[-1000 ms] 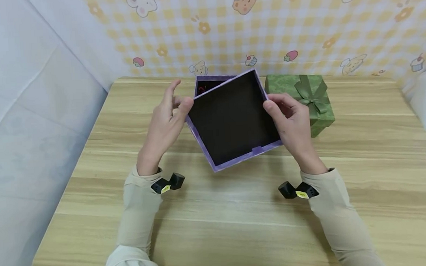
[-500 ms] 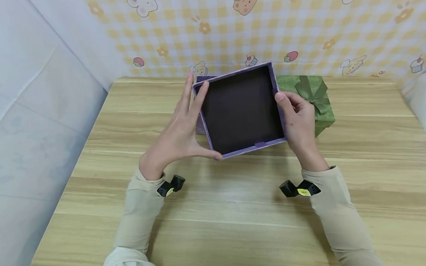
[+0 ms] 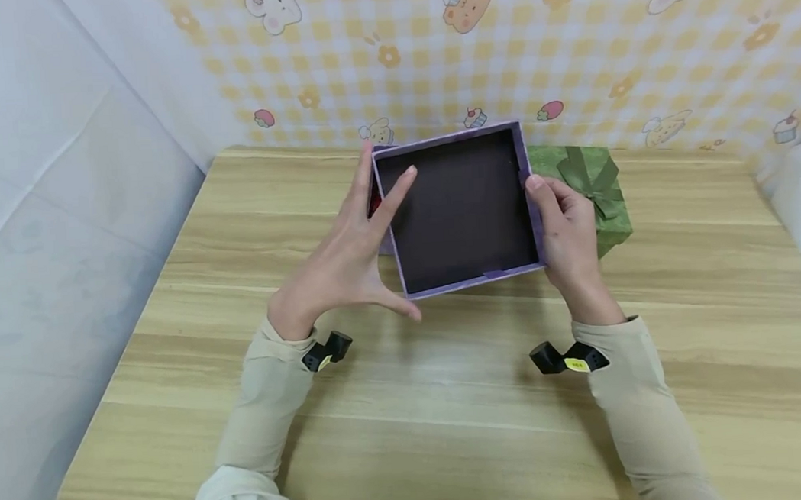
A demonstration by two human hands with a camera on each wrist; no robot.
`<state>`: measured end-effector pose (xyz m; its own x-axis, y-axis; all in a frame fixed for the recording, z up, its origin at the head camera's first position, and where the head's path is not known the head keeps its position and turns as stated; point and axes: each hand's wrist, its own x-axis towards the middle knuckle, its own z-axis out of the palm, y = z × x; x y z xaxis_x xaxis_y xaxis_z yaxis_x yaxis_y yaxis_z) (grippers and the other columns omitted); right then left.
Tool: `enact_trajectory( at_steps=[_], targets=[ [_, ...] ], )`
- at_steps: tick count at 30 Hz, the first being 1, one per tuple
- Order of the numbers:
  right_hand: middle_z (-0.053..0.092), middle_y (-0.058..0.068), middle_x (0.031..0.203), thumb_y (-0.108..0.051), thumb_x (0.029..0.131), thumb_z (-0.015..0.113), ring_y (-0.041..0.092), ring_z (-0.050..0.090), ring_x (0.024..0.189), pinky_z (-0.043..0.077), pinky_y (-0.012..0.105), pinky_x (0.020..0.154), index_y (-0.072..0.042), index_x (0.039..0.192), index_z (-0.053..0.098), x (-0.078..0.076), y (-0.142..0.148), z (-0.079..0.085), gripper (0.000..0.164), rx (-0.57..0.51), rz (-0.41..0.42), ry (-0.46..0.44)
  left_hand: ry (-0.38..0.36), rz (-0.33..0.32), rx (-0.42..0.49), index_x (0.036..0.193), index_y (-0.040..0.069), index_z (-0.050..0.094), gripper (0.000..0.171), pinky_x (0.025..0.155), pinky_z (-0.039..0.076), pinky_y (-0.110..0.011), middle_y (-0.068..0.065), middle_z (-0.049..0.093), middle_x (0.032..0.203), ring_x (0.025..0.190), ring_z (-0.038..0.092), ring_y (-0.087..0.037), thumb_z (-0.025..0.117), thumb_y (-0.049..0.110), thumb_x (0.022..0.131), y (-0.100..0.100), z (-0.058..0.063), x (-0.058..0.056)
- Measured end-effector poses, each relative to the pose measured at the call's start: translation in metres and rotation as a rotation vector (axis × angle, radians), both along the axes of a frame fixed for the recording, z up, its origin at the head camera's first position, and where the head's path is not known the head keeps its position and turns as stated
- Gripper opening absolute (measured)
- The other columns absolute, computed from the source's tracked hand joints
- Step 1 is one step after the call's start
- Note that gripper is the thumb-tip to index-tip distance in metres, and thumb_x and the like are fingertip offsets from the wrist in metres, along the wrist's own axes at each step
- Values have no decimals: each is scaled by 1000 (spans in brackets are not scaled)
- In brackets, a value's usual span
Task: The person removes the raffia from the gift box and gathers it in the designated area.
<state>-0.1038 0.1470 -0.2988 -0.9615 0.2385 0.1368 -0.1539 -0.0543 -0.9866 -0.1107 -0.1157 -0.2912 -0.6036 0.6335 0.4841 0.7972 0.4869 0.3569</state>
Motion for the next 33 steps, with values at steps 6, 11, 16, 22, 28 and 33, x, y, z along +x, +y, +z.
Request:
enact_trajectory(
  at_steps=[6, 11, 16, 22, 28, 33],
  targets=[
    [60, 6, 71, -27, 92, 59, 14, 57, 56, 49, 24, 52, 1, 96, 67, -1, 2, -1, 29, -30, 37, 2, -35, -31, 74, 137, 12, 33, 123, 106, 26, -42, -16, -21, 151, 140, -8, -26, 77, 73, 41, 2, 2, 0],
    [62, 7, 72, -28, 92, 59, 15, 60, 58, 51, 26, 52, 0, 94, 67, -1, 4, -2, 30, -72, 80, 4, -61, -48, 119, 112, 1, 44, 104, 106, 27, -36, -16, -15, 151, 140, -5, -23, 84, 63, 39, 3, 4, 0],
    [62, 6, 74, -28, 92, 60, 14, 61, 62, 51, 25, 54, -2, 95, 68, 0, 8, -2, 28, -90, 119, -9, -33, -76, 126, 101, 2, 44, 93, 101, 31, -34, -22, -3, 149, 139, -9, -28, 86, 59, 41, 4, 4, 1],
    [55, 2, 71, -28, 95, 55, 13, 54, 67, 46, 21, 56, -3, 96, 67, -1, 12, -3, 28, 36, 116, 35, -59, -85, 152, 99, 2, 43, 90, 106, 26, -36, -21, -18, 150, 139, -13, -28, 90, 53, 41, 4, 5, 2],
    [59, 11, 98, -36, 98, 43, 21, 58, 91, 52, 26, 64, -1, 111, 61, -2, 17, -1, 42, 133, 199, 7, -153, -2, 132, 98, 1, 43, 89, 101, 32, -35, -10, -26, 150, 139, -14, -20, 91, 48, 41, -9, 11, 6],
    [55, 14, 96, -34, 100, 41, 24, 57, 86, 54, 28, 60, 4, 111, 59, -3, 21, -1, 43, 151, 248, 30, -143, 26, 178, 105, -6, 43, 96, 104, 26, -36, -15, -13, 152, 138, 6, -21, 92, 47, 41, -27, 15, 0]
  ],
)
